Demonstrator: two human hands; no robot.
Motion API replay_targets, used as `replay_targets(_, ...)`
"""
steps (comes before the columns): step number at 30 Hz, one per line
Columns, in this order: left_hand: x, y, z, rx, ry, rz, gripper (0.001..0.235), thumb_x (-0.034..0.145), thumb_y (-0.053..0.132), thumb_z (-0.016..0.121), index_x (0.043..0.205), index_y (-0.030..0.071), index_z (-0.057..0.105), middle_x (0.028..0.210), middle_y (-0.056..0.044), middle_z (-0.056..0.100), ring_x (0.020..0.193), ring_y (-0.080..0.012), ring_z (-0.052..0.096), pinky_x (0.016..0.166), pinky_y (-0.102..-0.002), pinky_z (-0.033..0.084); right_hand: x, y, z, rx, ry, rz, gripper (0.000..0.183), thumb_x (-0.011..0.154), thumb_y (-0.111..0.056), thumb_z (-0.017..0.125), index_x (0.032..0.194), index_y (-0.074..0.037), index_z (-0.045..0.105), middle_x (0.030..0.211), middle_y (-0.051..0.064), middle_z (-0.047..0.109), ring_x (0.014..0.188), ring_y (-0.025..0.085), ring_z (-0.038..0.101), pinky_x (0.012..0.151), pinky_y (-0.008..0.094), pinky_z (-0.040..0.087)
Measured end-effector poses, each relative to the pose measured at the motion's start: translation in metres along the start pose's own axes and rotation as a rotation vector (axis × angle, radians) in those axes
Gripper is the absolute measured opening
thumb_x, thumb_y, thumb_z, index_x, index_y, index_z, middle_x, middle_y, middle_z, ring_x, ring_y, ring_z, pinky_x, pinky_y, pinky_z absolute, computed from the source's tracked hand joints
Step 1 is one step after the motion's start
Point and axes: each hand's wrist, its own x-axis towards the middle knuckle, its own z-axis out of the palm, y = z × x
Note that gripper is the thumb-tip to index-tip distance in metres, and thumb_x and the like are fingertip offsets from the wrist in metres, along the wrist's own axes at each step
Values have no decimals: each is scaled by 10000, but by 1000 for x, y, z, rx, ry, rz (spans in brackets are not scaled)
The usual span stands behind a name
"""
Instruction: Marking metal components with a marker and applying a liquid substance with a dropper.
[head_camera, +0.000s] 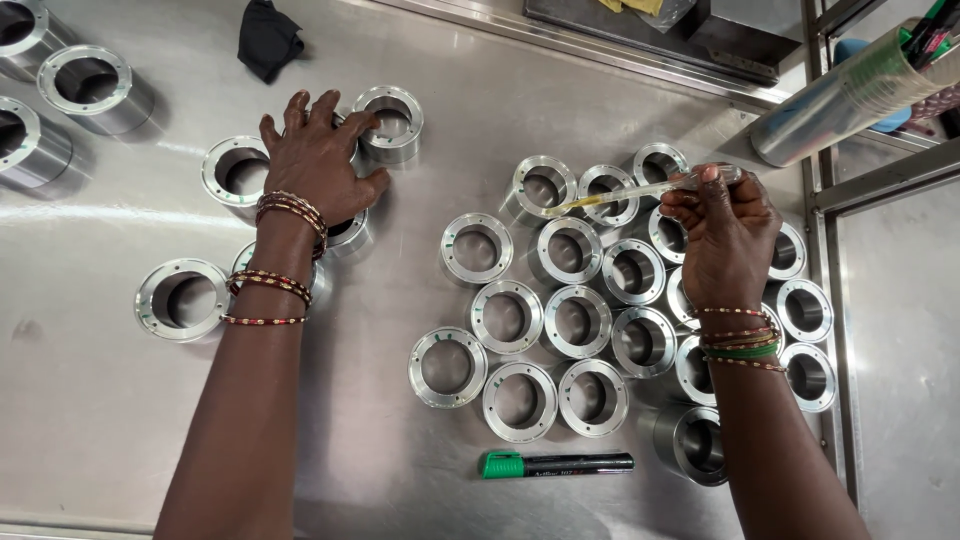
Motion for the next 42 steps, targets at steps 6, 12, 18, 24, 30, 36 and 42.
replay_targets(6,1,0,0,7,1,1,666,718,453,786,1349,313,625,1584,-153,381,1505,-414,203,1138,-728,146,19,4,-13,54,66,-45,203,1020,-193,772,1074,-25,672,1003,127,751,885,207,756,805,329,663)
replay_targets(12,0,0,0,17,-10,-3,663,727,466,777,1356,318,625,1595,-153,378,1511,-414,210,1147,-726,150,28,9,-8,-22,103,-74,236,998,-219,799,1051,-27,671,939,113,748,838,197,757,763,325,667)
replay_targets(18,2,-1,3,14,4,11,723,730,548,773,1393,316,600,1570,-170,387,1491,-422,204,1127,-738,130,29,10,-13,9,97,-60,236,991,-209,806,1062,-25,675,954,114,747,848,201,757,767,327,669)
replay_targets(24,24,88,45,-161,190,430,853,717,766,711,1375,230,628,1654,-211,313,1516,-517,138,1128,-776,142,18,-1,-36,181,129,0,186,1021,-163,789,1072,-21,680,1006,140,743,895,235,762,798,338,669)
replay_targets(30,4,151,49,-94,-200,457,941,771,906,442,1474,287,524,1651,-122,253,1526,-455,83,1140,-797,47,-4,-23,-51,208,149,40,165,1059,-161,769,1109,-31,682,1064,173,751,908,231,738,815,324,646)
replay_targets(36,-32,125,4,-15,-448,253,1005,723,947,424,1500,311,473,1711,-129,129,1567,-444,-15,1183,-760,15,-21,-35,-67,234,160,59,180,1107,-168,759,1156,-15,678,1118,171,731,970,231,721,837,293,628)
replay_targets(42,-77,126,-5,83,-425,116,1370,480,891,750,1589,212,316,1643,-245,-60,1496,-428,-163,1111,-748,-32,-42,-39,-63,274,164,124,177,1086,-174,750,1141,-25,673,1081,157,731,949,217,705,864,306,627)
